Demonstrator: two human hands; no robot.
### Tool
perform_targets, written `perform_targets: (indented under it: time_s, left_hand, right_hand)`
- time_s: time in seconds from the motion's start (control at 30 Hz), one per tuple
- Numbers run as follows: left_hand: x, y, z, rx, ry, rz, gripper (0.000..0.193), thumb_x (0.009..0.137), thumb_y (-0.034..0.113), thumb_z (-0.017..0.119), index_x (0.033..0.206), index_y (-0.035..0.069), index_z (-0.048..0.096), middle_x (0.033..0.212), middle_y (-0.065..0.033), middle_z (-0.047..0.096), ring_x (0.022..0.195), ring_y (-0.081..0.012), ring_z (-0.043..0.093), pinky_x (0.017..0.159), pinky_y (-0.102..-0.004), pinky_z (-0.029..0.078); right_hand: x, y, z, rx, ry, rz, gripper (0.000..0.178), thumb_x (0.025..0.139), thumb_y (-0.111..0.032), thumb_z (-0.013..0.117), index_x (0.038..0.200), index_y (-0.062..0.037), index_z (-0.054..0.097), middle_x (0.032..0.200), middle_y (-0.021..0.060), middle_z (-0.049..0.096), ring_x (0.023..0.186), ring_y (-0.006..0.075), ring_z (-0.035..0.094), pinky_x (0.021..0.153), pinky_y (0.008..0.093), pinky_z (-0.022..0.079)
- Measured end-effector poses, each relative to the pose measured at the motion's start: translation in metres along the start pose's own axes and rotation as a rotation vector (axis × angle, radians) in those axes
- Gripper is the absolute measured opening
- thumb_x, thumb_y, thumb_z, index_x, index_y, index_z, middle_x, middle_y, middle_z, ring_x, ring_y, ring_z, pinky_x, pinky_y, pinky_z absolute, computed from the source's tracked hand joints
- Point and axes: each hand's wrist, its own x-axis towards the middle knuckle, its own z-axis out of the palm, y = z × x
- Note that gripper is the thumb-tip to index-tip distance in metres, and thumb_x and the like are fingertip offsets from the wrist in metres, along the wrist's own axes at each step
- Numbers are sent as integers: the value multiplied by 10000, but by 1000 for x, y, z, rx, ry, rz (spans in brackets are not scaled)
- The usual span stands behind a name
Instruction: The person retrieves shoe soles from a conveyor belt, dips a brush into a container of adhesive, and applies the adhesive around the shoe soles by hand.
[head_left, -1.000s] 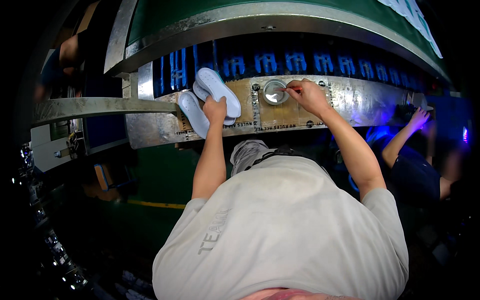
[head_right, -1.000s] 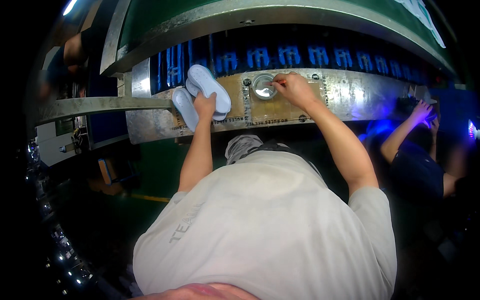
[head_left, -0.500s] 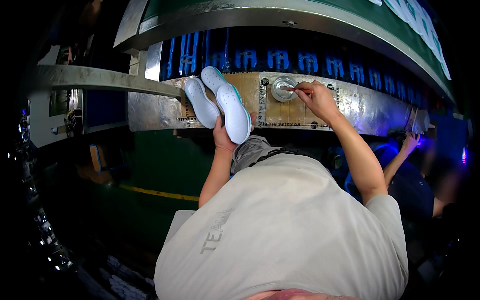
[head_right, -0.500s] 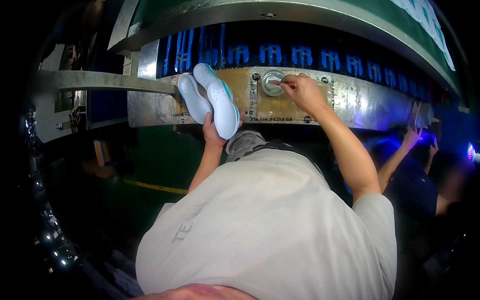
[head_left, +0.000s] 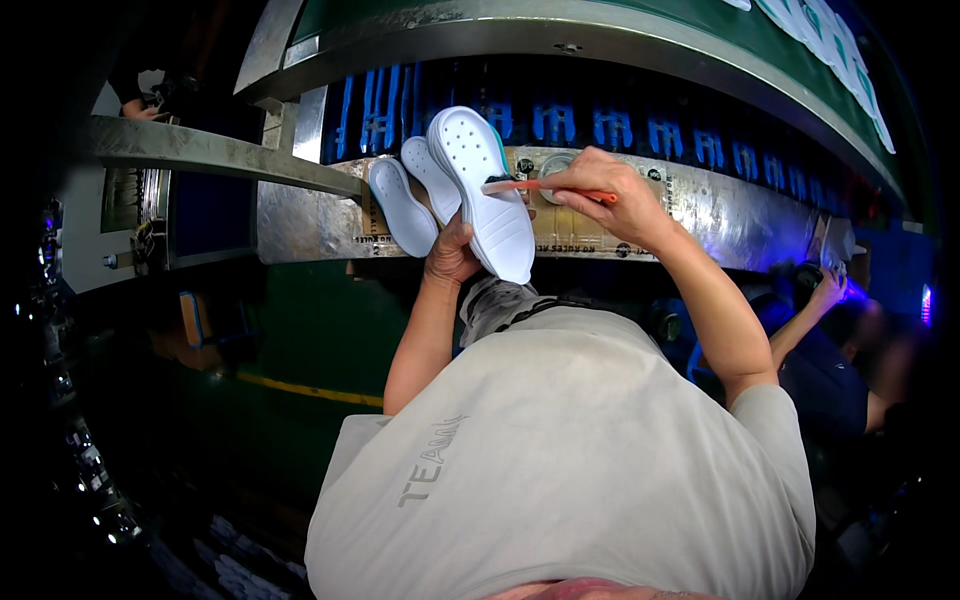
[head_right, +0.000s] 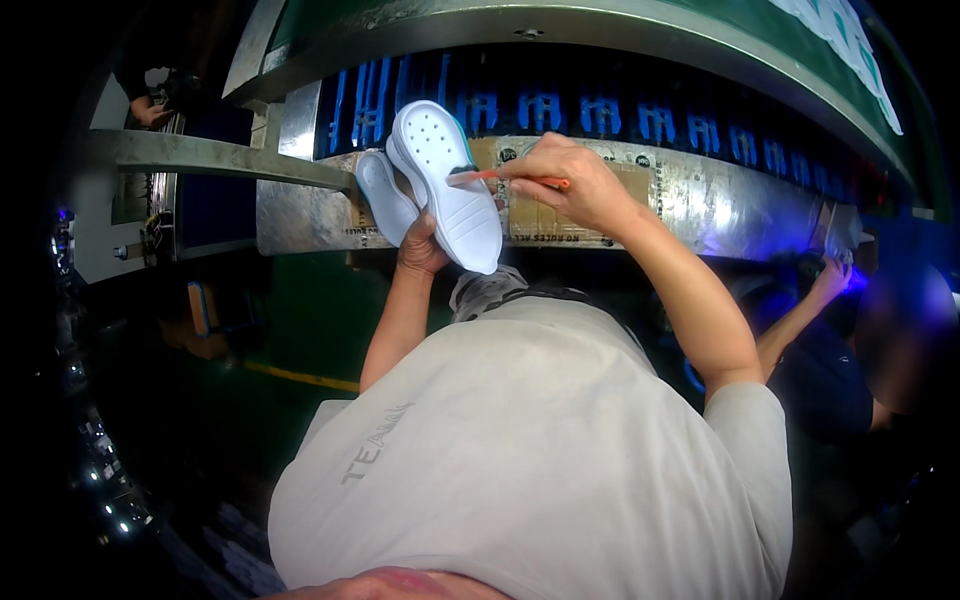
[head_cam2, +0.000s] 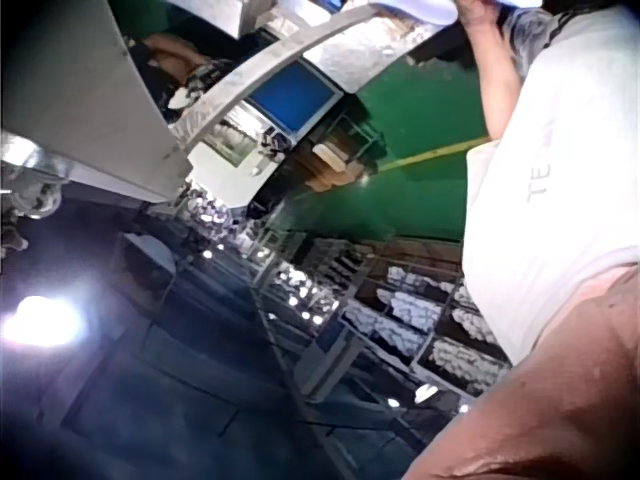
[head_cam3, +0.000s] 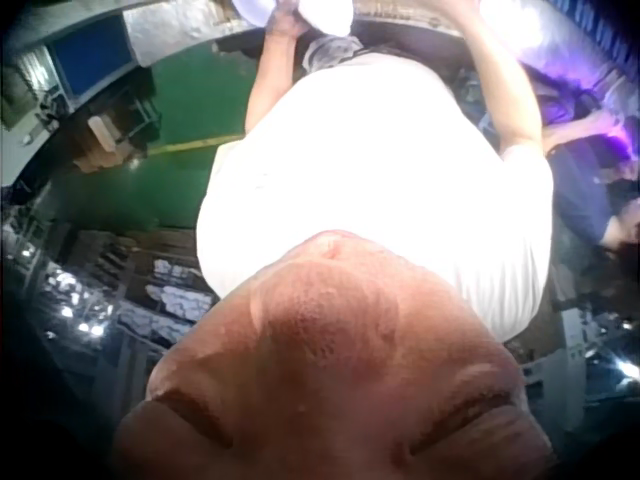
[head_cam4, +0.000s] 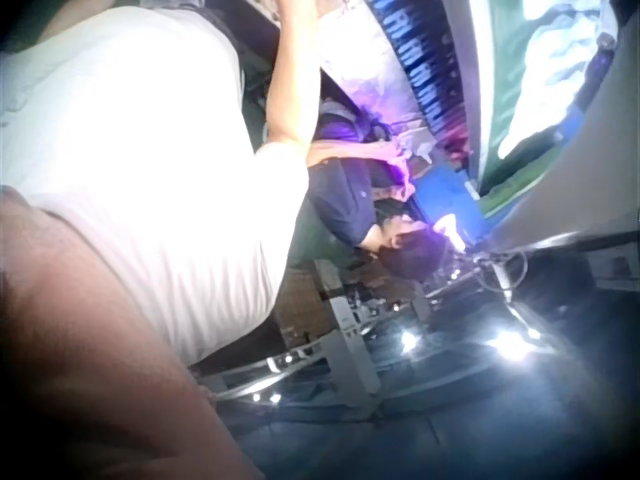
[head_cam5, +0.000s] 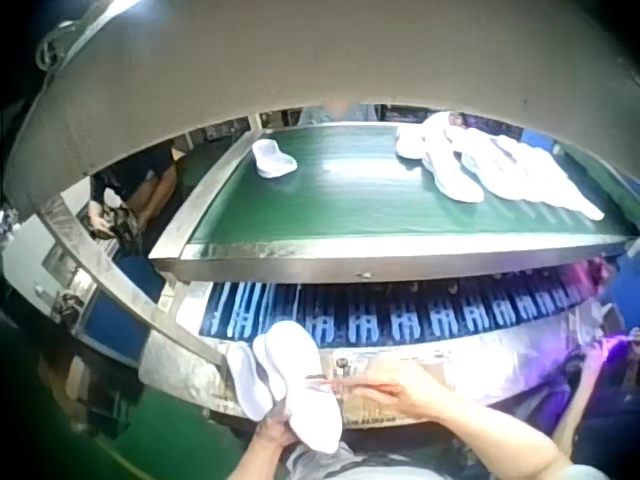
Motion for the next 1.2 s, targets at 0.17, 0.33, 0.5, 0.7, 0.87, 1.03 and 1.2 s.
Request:
perform_targets:
  time_s: [0.17, 0.33, 0.5, 0.7, 0.87, 1.03, 1.2]
  left_hand:
    - [6, 22, 17, 69, -34, 132, 1152, 689, 576, 911, 1535, -10, 391, 1398, -221, 586, 1267, -355, 623, 1093, -462, 527]
    - [18, 37, 0, 185, -4, 225, 1154, 700, 621, 902, 1542, 20, 391, 1393, -183, 603, 1292, -341, 607, 1088, -456, 528]
    - [21, 33, -3, 200, 17, 242, 1166, 714, 609, 907, 1581, 57, 356, 1388, -158, 607, 1293, -320, 607, 1093, -457, 520]
    - [18, 18, -2, 429, 71, 297, 1180, 736, 628, 888, 1593, 46, 322, 1382, -142, 578, 1272, -306, 611, 1082, -437, 500]
    - [1, 22, 9, 434, 71, 220, 1211, 763, 598, 890, 1636, 49, 256, 1422, -75, 524, 1312, -216, 517, 1105, -373, 434]
    - [-22, 39, 20, 287, 63, 29, 940, 988, 632, 528, 1641, 30, 219, 1337, -189, 604, 1124, -282, 677, 905, -411, 607]
    - [-42, 67, 41, -100, 23, -352, 801, 1042, 593, 378, 1481, -72, 461, 1144, -319, 664, 917, -391, 736, 669, -482, 666]
  right_hand:
    - [-18, -5, -7, -118, 53, -106, 190, 882, -86, 783, 1070, -59, 784, 917, 73, 737, 852, 252, 640, 796, 379, 532]
    - [-45, -35, 3, 48, 45, 39, 164, 882, -93, 785, 1043, -64, 801, 839, 95, 708, 804, 260, 636, 744, 387, 537]
    - [-47, -65, 24, 518, 80, 575, 268, 1042, -182, 626, 1023, 39, 777, 826, 60, 735, 793, 117, 653, 766, 290, 524]
    - [-23, -62, 38, 787, 292, 636, 329, 1066, -267, 604, 1005, 13, 766, 816, 25, 710, 786, 86, 613, 771, 246, 475]
    - [-7, -54, 44, 938, 399, 627, 329, 1066, -295, 619, 1033, -2, 766, 832, 9, 697, 773, 63, 570, 710, 239, 436]
    - [-4, -48, 20, 742, 278, 425, 215, 1018, -195, 683, 1079, -16, 784, 869, 35, 727, 803, 102, 609, 764, 268, 484]
    - [18, -57, -35, 176, -134, -54, 201, 910, -118, 776, 1106, -92, 811, 956, 70, 768, 907, 211, 678, 832, 349, 568]
